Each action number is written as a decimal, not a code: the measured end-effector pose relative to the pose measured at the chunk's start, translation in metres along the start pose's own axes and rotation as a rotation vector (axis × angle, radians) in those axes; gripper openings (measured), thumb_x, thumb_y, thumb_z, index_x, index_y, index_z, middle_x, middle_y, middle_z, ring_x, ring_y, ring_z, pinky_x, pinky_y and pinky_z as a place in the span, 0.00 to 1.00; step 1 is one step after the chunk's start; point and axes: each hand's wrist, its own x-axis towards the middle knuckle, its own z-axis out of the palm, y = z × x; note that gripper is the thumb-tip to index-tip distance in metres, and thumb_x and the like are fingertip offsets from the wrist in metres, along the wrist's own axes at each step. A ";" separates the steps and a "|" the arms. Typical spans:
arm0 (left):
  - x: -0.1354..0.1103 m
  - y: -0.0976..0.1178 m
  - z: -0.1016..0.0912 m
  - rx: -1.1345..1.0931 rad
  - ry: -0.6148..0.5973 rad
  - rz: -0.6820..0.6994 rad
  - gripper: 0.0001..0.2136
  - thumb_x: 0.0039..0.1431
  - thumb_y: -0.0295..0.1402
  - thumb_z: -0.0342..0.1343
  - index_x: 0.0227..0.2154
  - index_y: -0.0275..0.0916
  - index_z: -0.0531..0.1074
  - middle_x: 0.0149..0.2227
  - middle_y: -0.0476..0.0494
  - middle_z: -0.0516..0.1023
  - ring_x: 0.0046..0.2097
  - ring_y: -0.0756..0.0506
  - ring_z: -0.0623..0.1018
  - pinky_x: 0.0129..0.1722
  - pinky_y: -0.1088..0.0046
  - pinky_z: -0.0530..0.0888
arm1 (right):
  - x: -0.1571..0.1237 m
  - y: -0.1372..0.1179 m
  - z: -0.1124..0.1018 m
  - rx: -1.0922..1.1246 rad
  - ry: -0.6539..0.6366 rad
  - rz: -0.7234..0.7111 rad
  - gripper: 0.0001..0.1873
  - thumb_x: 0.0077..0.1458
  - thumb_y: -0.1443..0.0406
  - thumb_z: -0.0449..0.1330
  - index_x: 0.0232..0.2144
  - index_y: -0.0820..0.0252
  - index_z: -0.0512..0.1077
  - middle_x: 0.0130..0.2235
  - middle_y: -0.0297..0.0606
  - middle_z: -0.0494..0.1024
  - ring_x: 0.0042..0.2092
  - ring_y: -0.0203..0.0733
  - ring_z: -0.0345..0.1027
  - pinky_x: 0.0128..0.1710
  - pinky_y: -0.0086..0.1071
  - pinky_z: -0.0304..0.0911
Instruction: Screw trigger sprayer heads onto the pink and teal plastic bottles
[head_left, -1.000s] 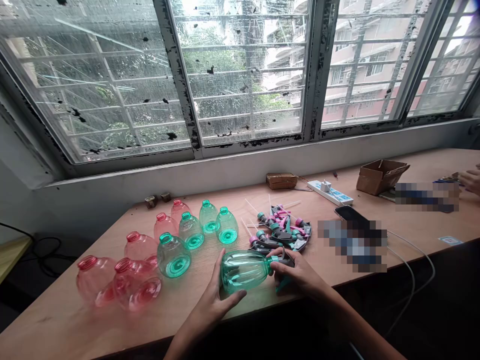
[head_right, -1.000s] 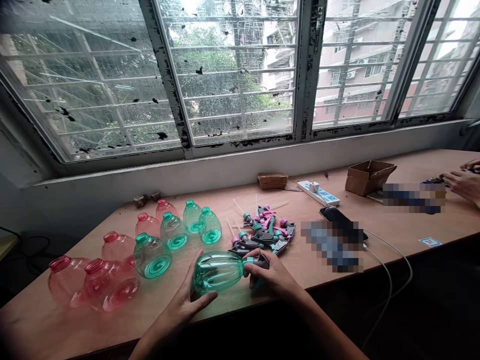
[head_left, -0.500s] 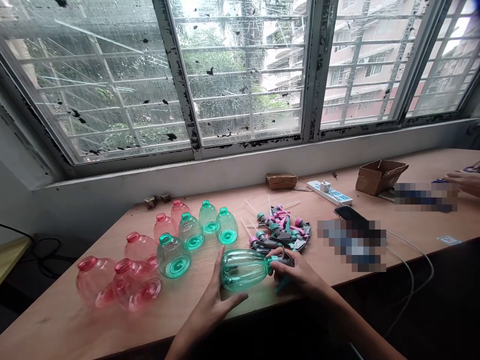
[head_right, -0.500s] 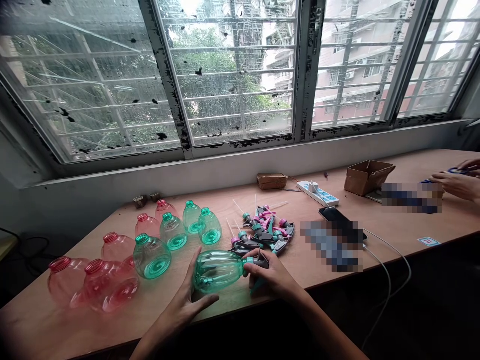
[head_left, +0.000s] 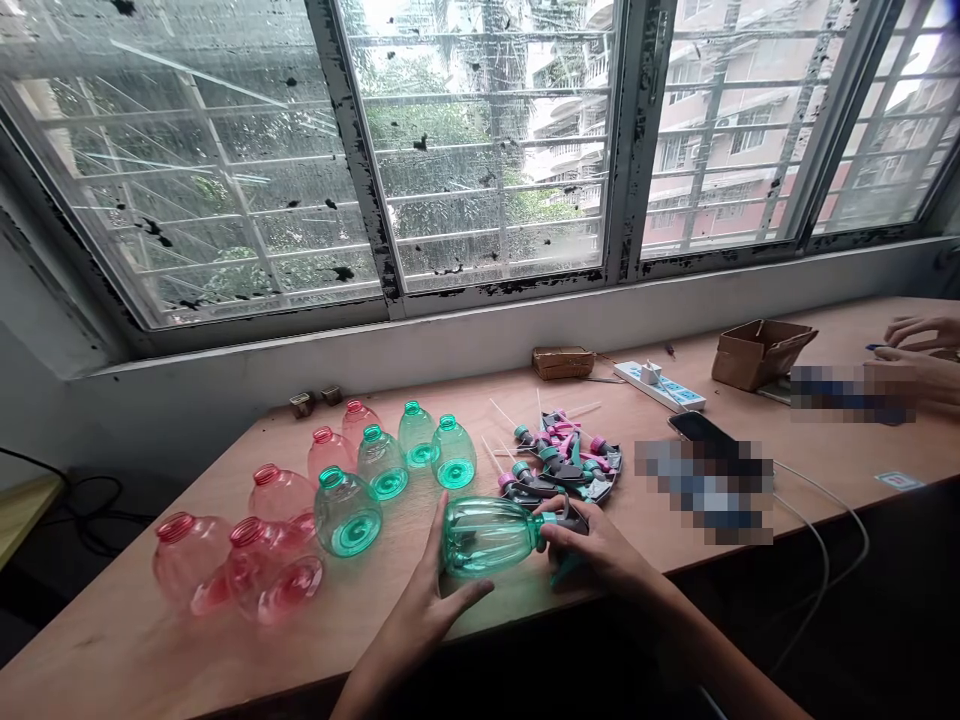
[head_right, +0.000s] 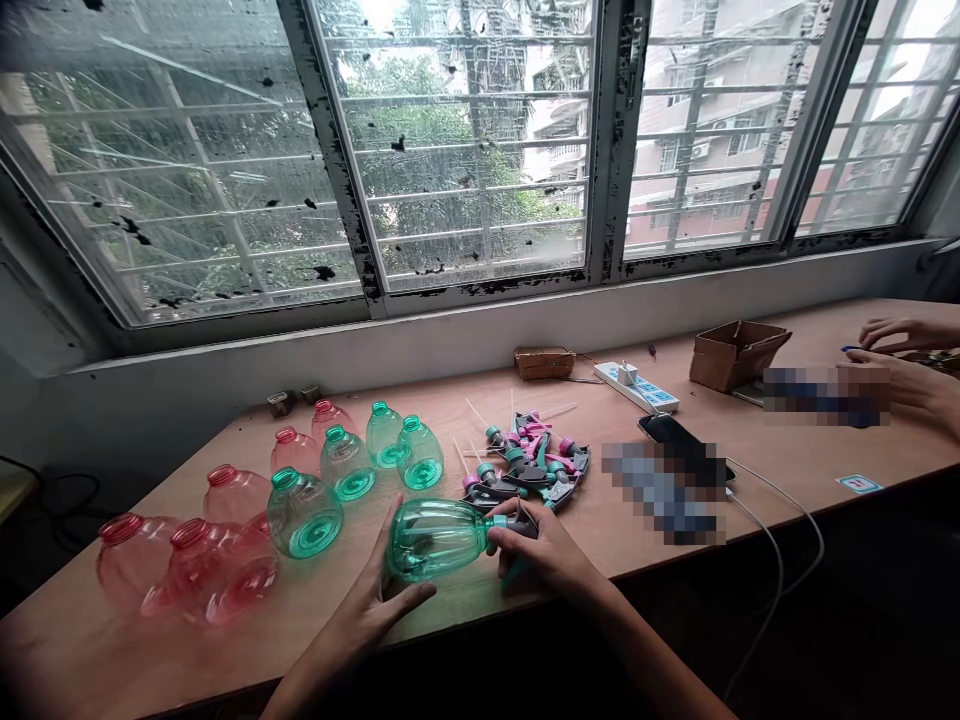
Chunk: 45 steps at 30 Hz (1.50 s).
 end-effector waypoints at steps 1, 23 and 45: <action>0.000 0.002 0.000 -0.004 0.002 -0.019 0.46 0.59 0.45 0.61 0.70 0.48 0.34 0.73 0.42 0.43 0.72 0.35 0.45 0.70 0.54 0.43 | 0.000 0.000 0.000 -0.003 0.000 0.000 0.22 0.51 0.52 0.69 0.41 0.61 0.70 0.28 0.33 0.78 0.25 0.38 0.73 0.27 0.30 0.68; 0.000 0.005 0.000 0.002 0.002 -0.017 0.45 0.59 0.43 0.61 0.70 0.49 0.37 0.72 0.42 0.45 0.72 0.35 0.47 0.70 0.53 0.45 | -0.001 -0.005 0.002 -0.026 0.014 0.013 0.24 0.49 0.50 0.69 0.40 0.60 0.70 0.25 0.32 0.77 0.24 0.39 0.73 0.27 0.31 0.67; -0.003 0.011 0.000 0.044 0.012 -0.007 0.48 0.57 0.42 0.64 0.70 0.50 0.34 0.73 0.46 0.40 0.72 0.36 0.41 0.70 0.54 0.40 | -0.001 -0.002 0.001 -0.007 0.019 0.019 0.24 0.50 0.50 0.69 0.41 0.60 0.70 0.27 0.33 0.78 0.25 0.40 0.73 0.28 0.31 0.67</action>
